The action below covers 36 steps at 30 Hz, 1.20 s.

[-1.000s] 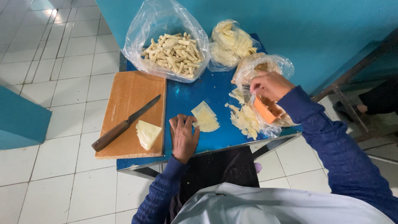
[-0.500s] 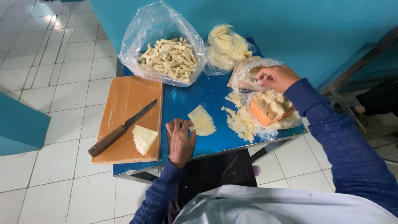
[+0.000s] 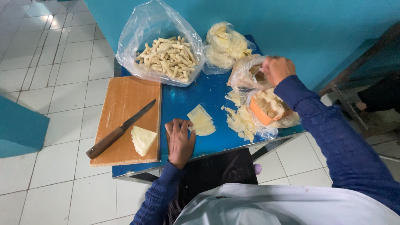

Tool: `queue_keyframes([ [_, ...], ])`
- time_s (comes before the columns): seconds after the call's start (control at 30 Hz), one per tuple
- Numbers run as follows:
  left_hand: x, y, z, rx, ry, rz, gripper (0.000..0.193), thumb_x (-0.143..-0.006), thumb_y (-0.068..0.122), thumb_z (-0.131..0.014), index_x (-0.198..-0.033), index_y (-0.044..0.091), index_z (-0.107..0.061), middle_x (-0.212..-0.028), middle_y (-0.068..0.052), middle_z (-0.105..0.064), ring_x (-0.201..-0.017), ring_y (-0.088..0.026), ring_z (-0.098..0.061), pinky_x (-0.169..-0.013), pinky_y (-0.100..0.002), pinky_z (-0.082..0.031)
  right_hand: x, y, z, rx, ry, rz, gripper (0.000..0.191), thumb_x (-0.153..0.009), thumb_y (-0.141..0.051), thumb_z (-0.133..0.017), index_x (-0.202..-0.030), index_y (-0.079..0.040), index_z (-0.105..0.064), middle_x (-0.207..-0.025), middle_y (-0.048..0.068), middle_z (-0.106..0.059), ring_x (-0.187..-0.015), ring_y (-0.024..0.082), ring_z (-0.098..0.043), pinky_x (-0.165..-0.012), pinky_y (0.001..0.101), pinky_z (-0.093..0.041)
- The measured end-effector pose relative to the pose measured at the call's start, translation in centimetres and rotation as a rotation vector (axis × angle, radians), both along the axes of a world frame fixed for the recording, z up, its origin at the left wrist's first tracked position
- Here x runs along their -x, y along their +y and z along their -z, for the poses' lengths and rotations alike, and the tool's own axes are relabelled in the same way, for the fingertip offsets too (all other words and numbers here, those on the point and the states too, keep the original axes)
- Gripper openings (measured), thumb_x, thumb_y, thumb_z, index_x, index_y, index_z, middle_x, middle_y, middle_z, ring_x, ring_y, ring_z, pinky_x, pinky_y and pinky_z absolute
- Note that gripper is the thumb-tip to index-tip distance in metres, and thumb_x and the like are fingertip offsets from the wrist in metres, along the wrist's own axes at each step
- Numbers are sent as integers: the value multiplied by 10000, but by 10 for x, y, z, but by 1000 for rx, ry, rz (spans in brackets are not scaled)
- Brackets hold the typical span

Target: The person sits at a small table and folds thin flat pieces of dough by hand, pressing each folded piece and stacking the finished pieces on the table. They occasionally use a spoon to scoop brown powder from a plastic bag onto a dough piece before folding it.

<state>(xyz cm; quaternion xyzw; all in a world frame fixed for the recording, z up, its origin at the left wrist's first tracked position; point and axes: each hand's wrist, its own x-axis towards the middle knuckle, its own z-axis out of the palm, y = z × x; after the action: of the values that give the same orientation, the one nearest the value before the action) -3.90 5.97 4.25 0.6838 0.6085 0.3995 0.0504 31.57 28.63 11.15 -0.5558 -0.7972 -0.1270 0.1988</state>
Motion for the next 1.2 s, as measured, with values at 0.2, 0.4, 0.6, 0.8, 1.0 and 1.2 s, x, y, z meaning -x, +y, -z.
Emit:
queue_keyframes([
  [0.2, 0, 0, -1, 1, 13, -4, 267, -813, 112, -741, -1060, 72, -645, -1107, -122, -540, -1075, -351, -423, -923, -491, -381, -19, 4, -4, -356, -348, 103, 160, -938, -93, -644, -806, -49, -723, -956, 137, -705, -941, 327, -698, -811, 440, -565],
  [0.4, -1, 0, 1, -18, 13, -7, 267, -813, 107, -744, -1060, 74, -647, -1103, -122, -539, -1085, -349, -430, -930, -493, -384, -18, 11, 0, -276, -397, 81, 112, -872, -88, -652, -810, -51, -738, -955, 139, -714, -928, 313, -708, -807, 411, -561],
  [0.6, 0, 0, 2, -18, 17, -4, 271, -812, 100, -743, -1064, 78, -645, -1093, -120, -545, -1077, -351, -436, -922, -496, -388, -17, 7, -11, 32, -101, 129, 144, -874, -140, -700, -825, -201, -820, -935, 116, -755, -858, 334, -711, -790, 471, -550],
  [0.8, -1, -1, -2, -74, -1, -2, 308, -788, 96, -757, -1068, 56, -636, -1096, -144, -544, -1070, -366, -442, -912, -493, -394, -18, 1, -18, 188, -17, 153, 152, -933, -193, -695, -905, -214, -843, -878, 104, -768, -788, 328, -719, -753, 447, -572],
  [1.0, -5, -10, -4, -60, 18, -82, 286, -782, 124, -801, -915, 21, -570, -1010, -169, -525, -995, -380, -446, -845, -493, -399, -37, 5, -22, 388, 159, 83, 173, -933, -261, -710, -1000, -161, -834, -876, 79, -779, -741, 269, -719, -711, 403, -560],
  [1.2, -10, -15, -4, -84, 12, -78, 215, -789, 61, -781, -876, 47, -585, -967, -131, -535, -956, -344, -471, -820, -469, -413, -65, -7, -27, 460, 361, 161, 204, -981, -234, -661, -1073, -153, -825, -852, 51, -767, -687, 213, -659, -652, 371, -516],
])
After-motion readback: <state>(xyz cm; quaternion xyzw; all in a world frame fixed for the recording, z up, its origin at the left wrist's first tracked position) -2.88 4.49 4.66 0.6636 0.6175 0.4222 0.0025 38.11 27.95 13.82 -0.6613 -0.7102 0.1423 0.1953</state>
